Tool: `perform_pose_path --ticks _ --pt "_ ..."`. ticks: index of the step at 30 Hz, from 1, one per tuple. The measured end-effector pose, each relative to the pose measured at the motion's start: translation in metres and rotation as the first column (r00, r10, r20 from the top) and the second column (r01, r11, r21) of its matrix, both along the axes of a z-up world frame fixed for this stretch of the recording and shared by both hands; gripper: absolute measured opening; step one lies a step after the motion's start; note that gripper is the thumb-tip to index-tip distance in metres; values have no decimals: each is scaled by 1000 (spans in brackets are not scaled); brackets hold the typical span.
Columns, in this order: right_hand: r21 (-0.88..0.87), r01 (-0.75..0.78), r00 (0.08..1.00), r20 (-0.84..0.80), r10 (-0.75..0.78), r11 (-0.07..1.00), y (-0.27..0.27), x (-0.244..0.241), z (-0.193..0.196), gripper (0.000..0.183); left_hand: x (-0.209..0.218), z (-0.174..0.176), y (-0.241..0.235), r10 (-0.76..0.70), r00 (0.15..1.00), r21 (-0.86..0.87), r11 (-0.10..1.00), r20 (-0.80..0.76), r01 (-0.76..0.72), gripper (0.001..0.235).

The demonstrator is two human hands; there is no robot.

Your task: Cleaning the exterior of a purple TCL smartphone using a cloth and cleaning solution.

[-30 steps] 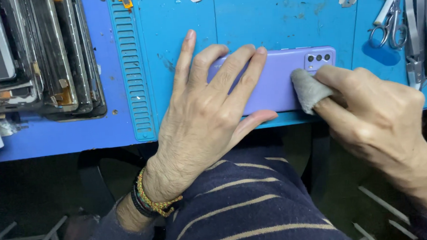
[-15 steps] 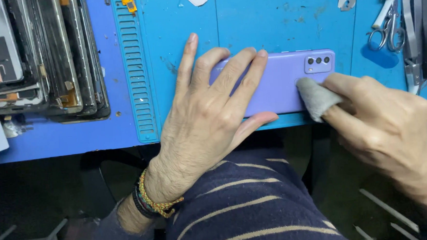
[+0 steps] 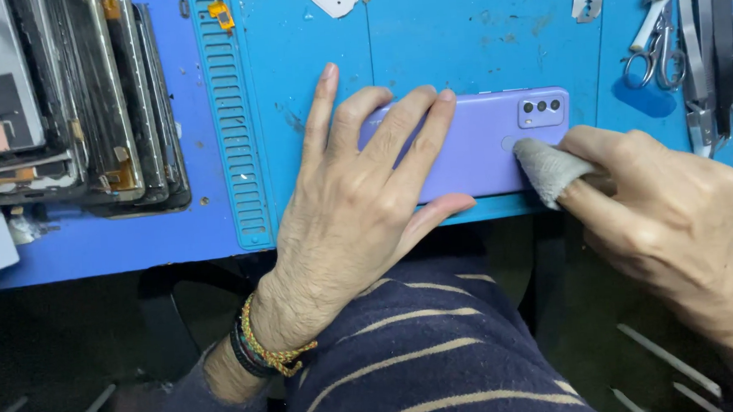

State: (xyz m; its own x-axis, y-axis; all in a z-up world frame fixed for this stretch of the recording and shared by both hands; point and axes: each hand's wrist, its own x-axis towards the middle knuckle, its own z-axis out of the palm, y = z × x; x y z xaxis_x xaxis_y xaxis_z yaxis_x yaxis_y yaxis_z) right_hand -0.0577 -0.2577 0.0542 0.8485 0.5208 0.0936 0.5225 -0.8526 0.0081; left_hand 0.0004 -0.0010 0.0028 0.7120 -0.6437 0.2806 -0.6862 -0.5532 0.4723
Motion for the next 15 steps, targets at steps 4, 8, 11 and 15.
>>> perform_pose_path --ticks 4,8,11,15 --pt "-27 34 999 1 -34 999 1 -2 -2 21 -2 2 0 -12 1000 4 1000 -10 12 79" --pt "-63 58 998 13 -57 996 -10 0 1 37 2 1 -2 -4 1000 2 1000 -4 4 78" --pt "62 34 998 -53 -31 997 -17 -2 -10 24 -1 3 -3 -5 1000 19 1000 -17 6 78" --pt "-57 76 997 -27 -78 995 -18 5 -1 47 1 3 -3 3 1000 19 1000 -13 -3 78"
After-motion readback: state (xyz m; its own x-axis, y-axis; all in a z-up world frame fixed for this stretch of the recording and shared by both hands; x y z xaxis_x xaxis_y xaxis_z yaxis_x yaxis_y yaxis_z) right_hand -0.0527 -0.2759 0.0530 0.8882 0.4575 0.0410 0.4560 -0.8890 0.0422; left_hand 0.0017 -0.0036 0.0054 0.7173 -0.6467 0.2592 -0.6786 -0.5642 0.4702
